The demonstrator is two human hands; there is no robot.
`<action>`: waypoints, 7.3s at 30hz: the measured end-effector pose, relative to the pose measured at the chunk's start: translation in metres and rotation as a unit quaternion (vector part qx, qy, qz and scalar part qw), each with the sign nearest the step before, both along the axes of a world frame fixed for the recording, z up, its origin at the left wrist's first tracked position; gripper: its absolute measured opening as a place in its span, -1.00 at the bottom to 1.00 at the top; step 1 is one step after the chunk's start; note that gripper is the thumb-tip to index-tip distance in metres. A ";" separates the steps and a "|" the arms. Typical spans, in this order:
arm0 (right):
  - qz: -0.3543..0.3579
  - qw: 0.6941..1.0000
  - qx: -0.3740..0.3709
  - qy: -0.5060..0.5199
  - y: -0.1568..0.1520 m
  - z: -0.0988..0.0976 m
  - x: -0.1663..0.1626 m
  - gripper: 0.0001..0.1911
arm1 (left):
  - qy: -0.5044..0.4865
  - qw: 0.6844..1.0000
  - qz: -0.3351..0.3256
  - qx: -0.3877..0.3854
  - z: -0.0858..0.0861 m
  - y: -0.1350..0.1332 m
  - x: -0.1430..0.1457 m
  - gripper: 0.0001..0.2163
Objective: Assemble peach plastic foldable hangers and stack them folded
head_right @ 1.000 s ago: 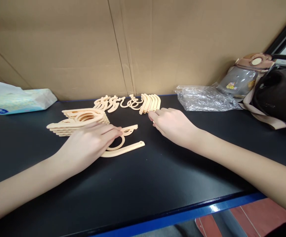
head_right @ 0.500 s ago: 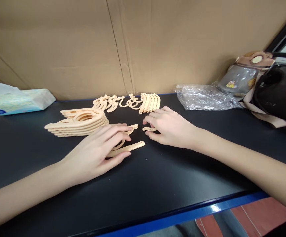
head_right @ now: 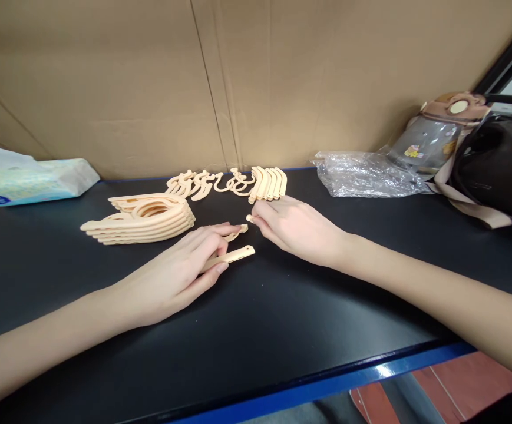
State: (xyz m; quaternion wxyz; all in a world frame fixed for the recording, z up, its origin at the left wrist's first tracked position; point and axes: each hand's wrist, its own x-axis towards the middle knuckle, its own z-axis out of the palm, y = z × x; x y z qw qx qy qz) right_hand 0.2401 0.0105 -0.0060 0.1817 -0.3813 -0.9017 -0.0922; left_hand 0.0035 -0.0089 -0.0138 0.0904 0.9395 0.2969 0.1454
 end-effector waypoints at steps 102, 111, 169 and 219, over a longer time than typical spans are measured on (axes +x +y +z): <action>0.102 0.949 -0.275 0.118 -0.007 0.002 -0.005 -0.62 | -0.046 0.998 -0.001 0.031 -0.003 0.004 -0.002 -0.83; 0.078 0.950 -0.290 0.086 -0.008 0.004 -0.003 -0.62 | -0.045 0.999 -0.004 0.027 -0.003 0.004 -0.001 -0.82; 0.011 0.976 -0.218 -0.010 -0.010 0.001 -0.004 -0.63 | -0.044 0.999 -0.021 0.017 -0.003 0.007 -0.001 -0.77; 0.045 0.968 0.153 -0.192 -0.013 -0.002 0.000 -0.51 | -0.025 0.999 -0.019 0.005 0.000 0.005 -0.002 -0.74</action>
